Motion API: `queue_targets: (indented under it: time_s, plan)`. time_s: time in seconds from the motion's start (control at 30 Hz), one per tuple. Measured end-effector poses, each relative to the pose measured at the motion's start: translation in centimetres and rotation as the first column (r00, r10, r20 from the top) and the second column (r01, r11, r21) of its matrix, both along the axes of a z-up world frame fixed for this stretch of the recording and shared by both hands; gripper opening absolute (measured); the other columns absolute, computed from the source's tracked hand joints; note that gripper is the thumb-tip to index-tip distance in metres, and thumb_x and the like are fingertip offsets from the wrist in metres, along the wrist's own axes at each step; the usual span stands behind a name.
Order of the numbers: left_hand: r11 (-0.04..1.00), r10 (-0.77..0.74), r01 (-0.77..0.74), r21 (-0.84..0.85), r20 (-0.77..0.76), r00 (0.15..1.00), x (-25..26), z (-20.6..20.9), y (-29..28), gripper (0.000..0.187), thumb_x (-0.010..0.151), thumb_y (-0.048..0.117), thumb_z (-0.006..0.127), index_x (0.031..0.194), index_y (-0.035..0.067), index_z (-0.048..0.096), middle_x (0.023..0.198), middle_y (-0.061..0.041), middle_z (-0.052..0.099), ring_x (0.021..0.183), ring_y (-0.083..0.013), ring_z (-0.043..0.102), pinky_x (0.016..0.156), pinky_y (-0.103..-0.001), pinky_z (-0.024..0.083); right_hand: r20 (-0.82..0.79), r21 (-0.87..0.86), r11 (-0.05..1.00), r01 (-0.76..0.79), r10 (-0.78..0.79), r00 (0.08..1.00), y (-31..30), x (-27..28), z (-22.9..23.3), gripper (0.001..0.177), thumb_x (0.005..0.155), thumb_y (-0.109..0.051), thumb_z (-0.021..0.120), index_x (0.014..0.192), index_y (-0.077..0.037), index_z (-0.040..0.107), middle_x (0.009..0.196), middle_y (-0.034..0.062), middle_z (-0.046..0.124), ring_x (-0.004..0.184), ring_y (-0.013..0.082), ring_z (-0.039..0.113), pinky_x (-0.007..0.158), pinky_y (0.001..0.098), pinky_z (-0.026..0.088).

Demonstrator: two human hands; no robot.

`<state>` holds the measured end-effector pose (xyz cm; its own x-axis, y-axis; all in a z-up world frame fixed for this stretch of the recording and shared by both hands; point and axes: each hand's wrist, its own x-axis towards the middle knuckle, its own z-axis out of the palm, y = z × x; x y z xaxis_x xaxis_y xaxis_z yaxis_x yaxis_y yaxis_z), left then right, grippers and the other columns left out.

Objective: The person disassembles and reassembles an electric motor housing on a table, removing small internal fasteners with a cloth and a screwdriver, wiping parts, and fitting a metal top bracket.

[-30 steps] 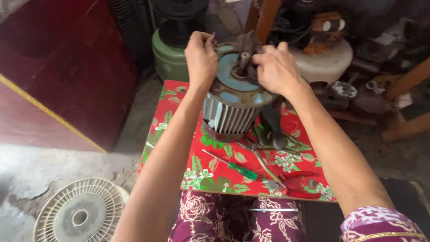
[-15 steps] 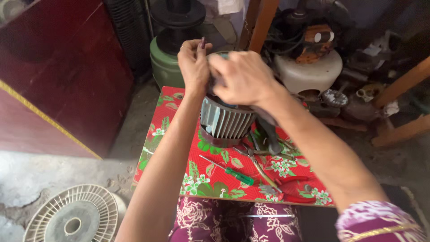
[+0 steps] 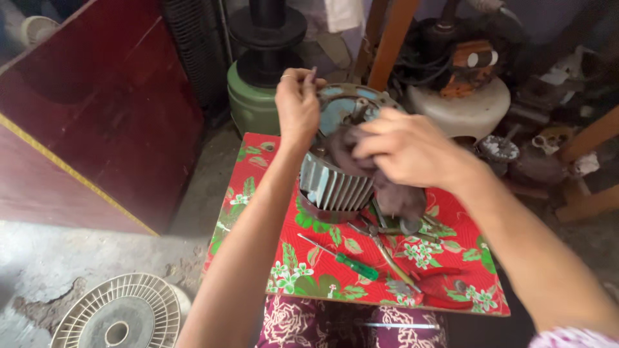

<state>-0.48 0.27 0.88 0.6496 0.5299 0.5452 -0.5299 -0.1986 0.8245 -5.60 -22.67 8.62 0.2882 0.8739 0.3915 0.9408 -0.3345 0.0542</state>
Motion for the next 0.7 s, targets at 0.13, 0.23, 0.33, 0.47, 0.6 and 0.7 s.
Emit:
queue_targets:
  time_s: [0.13,0.23,0.33,0.47,0.6,0.7]
  plan:
    - [0.990,-0.095,0.091,0.105,0.035,0.995,-0.6,0.5,-0.4,0.006,0.100,0.004,0.056,0.100,-0.002,0.058,0.086,-0.012,0.075,0.081,-0.0179,0.075,0.074,-0.031,0.057,0.109,-0.141,0.924,0.355,-0.342,0.934,-4.5,1.0,2.7,0.012,0.073,-0.005,0.064,0.077,-0.010,0.075,0.099,0.0030,0.077,0.092,0.0307,0.065,0.078,0.0439,0.054]
    - [0.970,-0.078,0.084,0.228,-0.036,0.996,-0.8,1.1,-0.1,0.012,0.102,0.003,0.054,0.093,-0.002,0.061,0.080,-0.012,0.077,0.076,-0.0198,0.077,0.072,-0.032,0.056,0.006,0.337,0.927,0.166,-0.178,0.984,-5.0,-1.6,1.9,0.018,0.087,-0.005,0.057,0.093,-0.010,0.072,0.114,0.0144,0.072,0.102,0.0328,0.066,0.089,0.0431,0.055]
    - [0.980,-0.093,0.096,0.172,-0.024,0.995,-0.7,0.7,-0.4,0.012,0.102,0.005,0.054,0.093,-0.002,0.060,0.079,-0.011,0.077,0.074,-0.0187,0.076,0.070,-0.032,0.057,0.224,0.494,0.866,0.081,-0.217,0.950,-1.1,-6.6,-4.5,0.017,0.080,-0.015,0.063,0.094,-0.007,0.069,0.118,0.0236,0.065,0.098,0.0405,0.060,0.089,0.0513,0.048]
    - [0.979,-0.144,0.147,0.138,-0.027,0.989,-0.3,0.1,-0.6,0.009,0.096,0.004,0.060,0.093,-0.004,0.064,0.076,-0.014,0.075,0.068,-0.0165,0.076,0.063,-0.031,0.060,0.570,0.569,0.821,-0.043,-0.357,0.740,3.5,-4.5,-10.8,0.024,0.086,-0.031,0.067,0.102,-0.013,0.070,0.129,0.0215,0.056,0.106,0.0406,0.053,0.094,0.0556,0.039]
    - [0.934,-0.053,0.011,0.357,0.107,0.993,-0.9,1.3,-0.2,0.003,0.087,-0.003,0.070,0.086,-0.006,0.071,0.075,-0.015,0.074,0.067,-0.0177,0.072,0.064,-0.031,0.055,0.620,0.376,0.921,-0.104,-0.167,0.766,-0.7,-1.8,-14.1,0.023,0.083,-0.022,0.066,0.102,-0.016,0.077,0.130,0.0158,0.055,0.106,0.0335,0.050,0.087,0.0512,0.044]
    - [0.963,-0.106,0.113,0.243,-0.041,0.994,-1.8,1.7,-0.8,0.008,0.084,-0.004,0.070,0.090,-0.003,0.075,0.075,-0.012,0.076,0.069,-0.0152,0.075,0.065,-0.029,0.058,0.628,0.136,0.966,-0.220,0.088,0.774,-3.6,-0.6,-15.8,0.022,0.078,-0.025,0.070,0.095,-0.013,0.076,0.128,0.0079,0.057,0.103,0.0312,0.050,0.083,0.0485,0.047]
